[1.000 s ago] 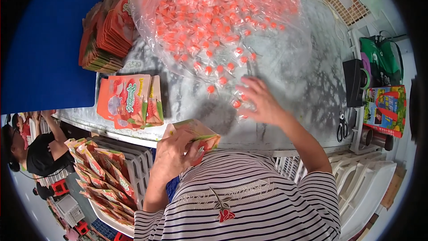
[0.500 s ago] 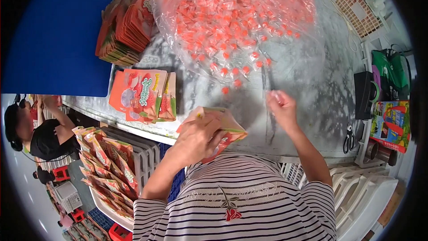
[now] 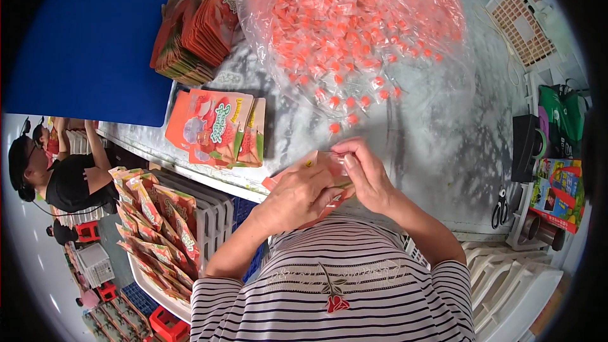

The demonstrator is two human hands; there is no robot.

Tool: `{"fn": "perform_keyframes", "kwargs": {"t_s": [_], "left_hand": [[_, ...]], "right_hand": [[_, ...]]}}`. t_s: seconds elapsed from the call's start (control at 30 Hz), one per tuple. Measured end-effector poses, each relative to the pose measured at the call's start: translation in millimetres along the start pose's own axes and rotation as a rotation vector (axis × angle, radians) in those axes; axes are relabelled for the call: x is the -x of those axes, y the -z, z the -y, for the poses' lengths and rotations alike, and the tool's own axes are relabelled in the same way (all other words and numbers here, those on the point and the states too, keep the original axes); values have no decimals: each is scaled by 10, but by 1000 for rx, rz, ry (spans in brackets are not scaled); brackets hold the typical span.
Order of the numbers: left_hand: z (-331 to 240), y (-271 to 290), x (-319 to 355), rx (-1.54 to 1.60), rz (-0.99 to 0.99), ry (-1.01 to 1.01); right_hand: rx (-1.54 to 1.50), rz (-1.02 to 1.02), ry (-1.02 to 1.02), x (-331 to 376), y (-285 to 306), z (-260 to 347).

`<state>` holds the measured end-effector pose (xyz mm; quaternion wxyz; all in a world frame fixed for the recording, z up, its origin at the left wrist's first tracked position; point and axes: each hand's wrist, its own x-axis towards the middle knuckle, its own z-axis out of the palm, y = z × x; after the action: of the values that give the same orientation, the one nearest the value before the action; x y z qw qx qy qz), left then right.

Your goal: Packing individual pieces of candy into small pouches at a workstation.

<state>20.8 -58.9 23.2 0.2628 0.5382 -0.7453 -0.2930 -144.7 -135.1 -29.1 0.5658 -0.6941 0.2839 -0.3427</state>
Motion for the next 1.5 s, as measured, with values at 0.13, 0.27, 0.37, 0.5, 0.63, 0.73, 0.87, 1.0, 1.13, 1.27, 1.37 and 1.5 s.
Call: {"fn": "perform_keyframes", "kwargs": {"t_s": [0.13, 0.27, 0.37, 0.5, 0.63, 0.73, 0.87, 1.0, 1.13, 1.27, 1.37, 1.5], "left_hand": [[10, -103, 2, 33, 13, -37], [-74, -215, 16, 13, 42, -50], [55, -212, 31, 16, 2, -44], [60, -62, 70, -37, -139, 80], [41, 12, 128, -24, -136, 131], [46, -40, 176, -62, -153, 103], [47, -44, 184, -89, -144, 81], [41, -97, 189, -100, -131, 66], [1, -127, 152, -63, -107, 82], [33, -173, 219, -45, -52, 4], [-2, -181, 226, -16, -42, -59], [20, -182, 279, -45, -91, 45]], "right_hand": [[143, -46, -70, 69, -55, -7], [-179, -110, -409, -65, 23, 37], [-556, -150, -501, -98, 175, -54], [-195, -181, -415, 257, 406, -316], [555, 389, -135, 732, 256, -341], [640, 467, -112, 751, 133, -390], [979, 217, -81, 639, 331, -717], [291, -95, -321, 269, 384, -221], [143, 86, -93, 116, 142, 285], [598, 285, -37, 78, 111, 189], [547, 369, -69, 48, 103, 200], [159, 473, -182, -62, 285, 66]]}}
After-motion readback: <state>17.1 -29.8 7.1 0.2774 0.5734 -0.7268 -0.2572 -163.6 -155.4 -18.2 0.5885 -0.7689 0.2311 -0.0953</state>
